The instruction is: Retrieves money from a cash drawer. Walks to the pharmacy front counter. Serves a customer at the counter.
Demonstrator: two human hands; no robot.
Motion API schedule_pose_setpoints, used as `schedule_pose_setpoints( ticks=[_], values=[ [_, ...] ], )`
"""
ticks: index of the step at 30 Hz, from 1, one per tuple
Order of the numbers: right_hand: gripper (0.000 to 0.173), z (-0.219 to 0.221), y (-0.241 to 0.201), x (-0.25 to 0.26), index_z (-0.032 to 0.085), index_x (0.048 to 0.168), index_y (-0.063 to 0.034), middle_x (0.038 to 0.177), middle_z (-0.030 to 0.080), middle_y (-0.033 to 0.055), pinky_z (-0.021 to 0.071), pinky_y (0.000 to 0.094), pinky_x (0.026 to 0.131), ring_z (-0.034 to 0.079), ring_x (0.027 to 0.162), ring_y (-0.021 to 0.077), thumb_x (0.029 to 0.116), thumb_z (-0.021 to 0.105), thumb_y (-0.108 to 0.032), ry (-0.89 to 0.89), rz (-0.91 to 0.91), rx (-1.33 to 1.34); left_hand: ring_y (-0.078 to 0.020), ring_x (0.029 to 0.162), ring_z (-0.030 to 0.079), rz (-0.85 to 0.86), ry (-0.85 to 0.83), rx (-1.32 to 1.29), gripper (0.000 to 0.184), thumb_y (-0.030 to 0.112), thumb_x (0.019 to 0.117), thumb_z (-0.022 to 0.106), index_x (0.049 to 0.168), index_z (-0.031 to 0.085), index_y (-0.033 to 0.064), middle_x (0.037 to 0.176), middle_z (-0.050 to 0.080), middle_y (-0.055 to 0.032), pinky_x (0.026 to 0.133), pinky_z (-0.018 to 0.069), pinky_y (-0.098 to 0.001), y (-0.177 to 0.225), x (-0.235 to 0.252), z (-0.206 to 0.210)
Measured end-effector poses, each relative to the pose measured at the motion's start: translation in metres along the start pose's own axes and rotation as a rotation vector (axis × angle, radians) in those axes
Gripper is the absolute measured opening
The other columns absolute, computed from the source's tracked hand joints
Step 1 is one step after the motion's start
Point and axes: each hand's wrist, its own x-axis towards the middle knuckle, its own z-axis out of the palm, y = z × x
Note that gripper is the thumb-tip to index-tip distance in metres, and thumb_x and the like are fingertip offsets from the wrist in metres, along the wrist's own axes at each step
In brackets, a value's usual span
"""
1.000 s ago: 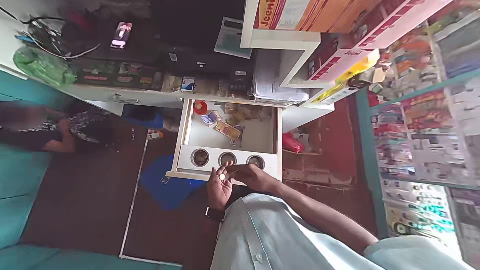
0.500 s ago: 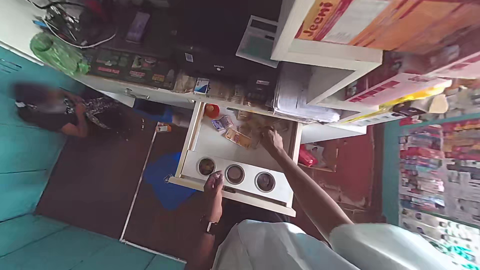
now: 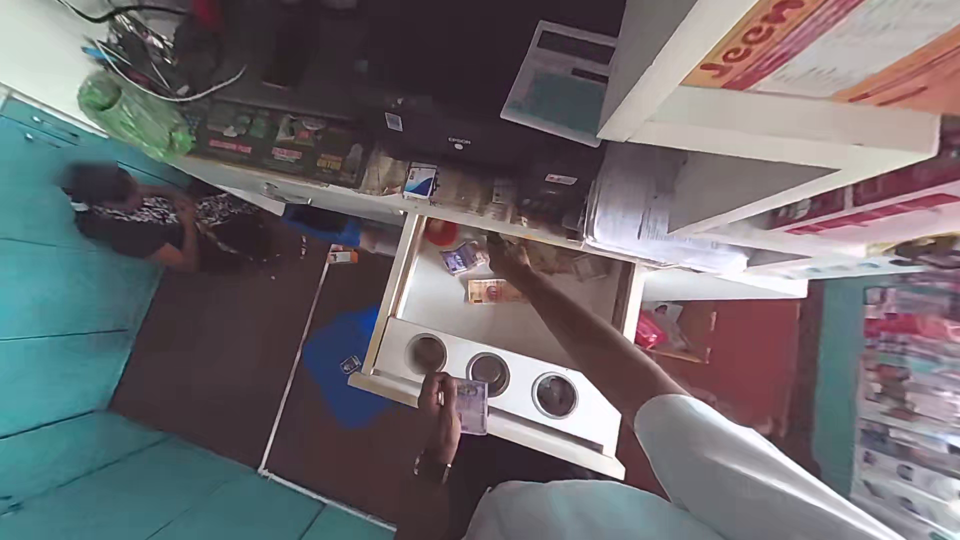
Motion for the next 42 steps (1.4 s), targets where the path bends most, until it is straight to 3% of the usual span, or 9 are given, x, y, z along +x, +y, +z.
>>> schedule_pose_setpoints(
  ticks=[8, 11, 14, 16, 18, 21, 28, 34, 42],
  values=[
    [0.024, -0.027, 0.053, -0.271, 0.073, 0.113, -0.002, 0.097, 0.075, 0.007, 0.0588, 0.0343, 0.075, 0.07, 0.085, 0.0168, 0.0947, 0.067, -0.016, 0.687, -0.252, 0.506, -0.0017, 0.081, 0.063, 0.194, 0.083, 0.064, 0.038, 0.025, 0.1046, 0.045, 0.097, 0.065, -0.0068, 0.086, 0.065, -0.0071, 0.08, 0.0545, -0.019, -0.03, -0.007, 0.016],
    [0.026, -0.045, 0.077, -0.398, 0.071, 0.111, -0.0056, 0.089, 0.073, -0.0014, 0.0579, 0.024, 0.068, 0.066, 0.074, 0.0041, 0.0865, 0.076, -0.014, 0.513, -0.209, 0.927, -0.0129, 0.081, 0.066, 0.21, 0.084, 0.157, 0.039, 0.02, 0.1019, 0.045, 0.1, 0.065, -0.0129, 0.087, 0.068, -0.0173, 0.081, 0.0561, -0.0297, -0.022, 0.008, 0.024],
    [0.015, -0.051, 0.118, -0.492, 0.077, 0.099, -0.0074, 0.101, 0.075, 0.0003, 0.0587, 0.0312, 0.088, 0.07, 0.094, 0.0097, 0.0897, 0.074, -0.018, -0.018, -0.423, 1.109, -0.016, 0.086, 0.066, 0.222, 0.1, 0.127, 0.043, 0.022, 0.1032, 0.045, 0.106, 0.062, -0.0166, 0.09, 0.067, -0.0217, 0.085, 0.055, -0.0341, -0.015, 0.036, 0.042],
    [0.041, -0.034, 0.146, -0.528, 0.074, 0.115, -0.0045, 0.123, 0.072, 0.0073, 0.0533, 0.0418, 0.101, 0.067, 0.114, 0.0201, 0.096, 0.066, -0.041, -0.348, -0.574, 1.128, -0.0128, 0.093, 0.064, 0.222, 0.119, 0.039, 0.043, 0.023, 0.105, 0.047, 0.114, 0.059, -0.0175, 0.098, 0.066, -0.022, 0.091, 0.0533, -0.0318, -0.011, 0.059, 0.059],
    [0.063, -0.017, 0.166, -0.559, 0.069, 0.12, -0.0036, 0.129, 0.069, 0.0086, 0.0544, 0.0412, 0.098, 0.067, 0.113, 0.019, 0.0975, 0.055, -0.06, -0.367, -0.525, 1.17, -0.0064, 0.099, 0.061, 0.249, 0.145, -0.098, 0.039, 0.017, 0.1051, 0.046, 0.12, 0.054, -0.0189, 0.105, 0.063, -0.0189, 0.095, 0.0507, -0.024, 0.002, 0.077, 0.079],
    [0.043, -0.007, 0.194, -0.596, 0.071, 0.108, 0.0056, 0.113, 0.071, 0.0184, 0.0527, 0.0489, 0.093, 0.069, 0.1, 0.0265, 0.0998, 0.063, -0.036, -0.218, -0.287, 1.037, -0.0107, 0.104, 0.057, 0.208, 0.086, -0.196, 0.038, 0.007, 0.1041, 0.042, 0.125, 0.049, -0.0238, 0.115, 0.058, -0.0265, 0.098, 0.0457, -0.0224, 0.083, 0.055, 0.122],
    [0.009, 0.034, 0.34, -0.695, 0.074, 0.091, -0.0107, 0.082, 0.073, -0.0039, 0.0562, 0.0252, 0.069, 0.067, 0.074, 0.0052, 0.0863, 0.08, -0.014, 0.559, -0.213, 1.575, -0.0064, 0.095, 0.059, 0.193, -0.408, -0.066, 0.033, 0.012, 0.105, 0.045, 0.124, 0.051, -0.0149, 0.105, 0.06, -0.0151, 0.09, 0.0513, -0.0265, 0.182, -0.17, 0.357],
    [0.077, -0.017, 0.492, -0.772, 0.041, 0.151, -0.0042, 0.125, 0.067, 0.0128, 0.0643, 0.0408, 0.086, 0.072, 0.101, 0.0252, 0.0841, 0.079, -0.001, 1.287, 0.135, 1.619, -0.0041, 0.091, 0.064, 0.322, -0.85, -0.134, 0.022, 0.011, 0.1028, 0.051, 0.114, 0.059, -0.0065, 0.098, 0.065, -0.0061, 0.087, 0.0551, -0.0234, 0.26, -0.34, 0.552],
    [0.025, -0.071, 0.689, -0.723, 0.074, 0.112, -0.0007, 0.105, 0.073, 0.0108, 0.0624, 0.0343, 0.083, 0.072, 0.092, 0.0201, 0.0873, 0.077, -0.006, 1.319, 0.316, 1.627, -0.0058, 0.076, 0.067, 0.275, -1.159, -0.251, 0.017, 0.009, 0.1041, 0.049, 0.109, 0.06, -0.0042, 0.084, 0.067, -0.003, 0.073, 0.0598, -0.0245, 0.322, -0.396, 0.762]
  ],
)
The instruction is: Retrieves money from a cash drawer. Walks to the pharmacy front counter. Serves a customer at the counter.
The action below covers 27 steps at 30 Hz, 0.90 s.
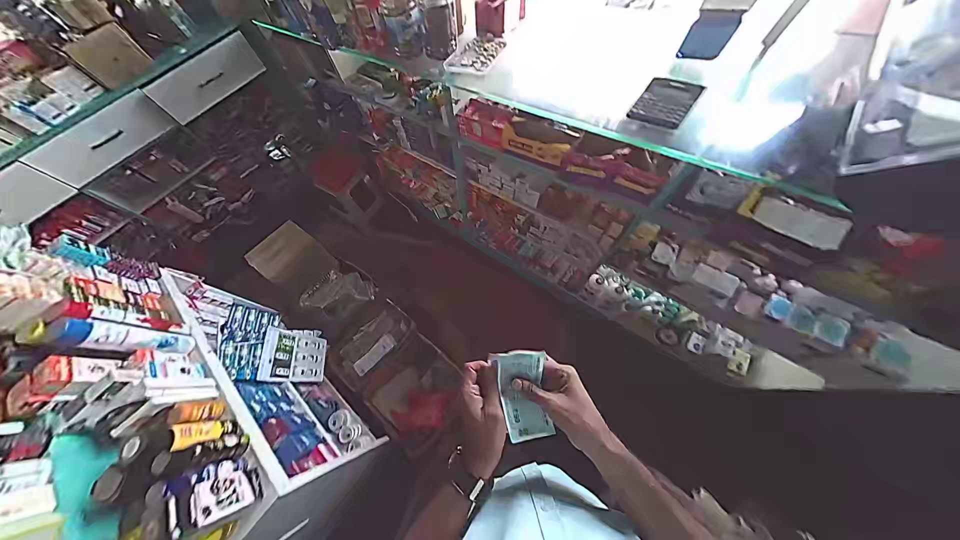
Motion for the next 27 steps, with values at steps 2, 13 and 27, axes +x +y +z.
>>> schedule_pose_setpoints(
  ticks=[2, 13, 27],
  values=[
    [0.02, -0.01, 0.004, 0.062, 0.075, 0.107, -0.0024, 0.104, 0.072, 0.0089, 0.0625, 0.0335, 0.081, 0.071, 0.091, 0.0179, 0.0876, 0.075, -0.006, 0.037, 0.015, 0.001, -0.0058, 0.066, 0.061, -0.224, -0.035, -0.227, 0.016, 0.009, 0.1051, 0.046, 0.103, 0.059, 0.0011, 0.076, 0.062, -0.0013, 0.065, 0.0556, -0.0224, -0.009, 0.06, 0.014],
    [0.014, -0.061, -0.101, 0.394, 0.071, 0.105, -0.0079, 0.093, 0.077, 0.0025, 0.0642, 0.0286, 0.077, 0.074, 0.082, 0.0107, 0.0911, 0.069, -0.007, 0.247, -0.024, 0.085, -0.04, 0.138, 0.05, -0.53, -0.319, -1.256, 0.091, 0.069, 0.1008, 0.011, 0.144, 0.05, -0.0006, 0.148, 0.051, -0.0263, 0.115, 0.041, -0.0516, 0.007, 0.435, -0.014],
    [0.024, 0.23, -0.071, 0.925, 0.063, 0.116, -0.0047, 0.095, 0.074, 0.0001, 0.062, 0.0281, 0.08, 0.072, 0.085, 0.0102, 0.092, 0.066, -0.006, -0.469, 0.277, -0.215, -0.0098, 0.057, 0.06, -0.634, 0.636, -0.796, 0.032, 0.019, 0.1102, 0.038, 0.105, 0.064, 0.0018, 0.072, 0.064, -0.0032, 0.053, 0.052, -0.0225, -0.047, 0.791, -0.202]
  ],
)
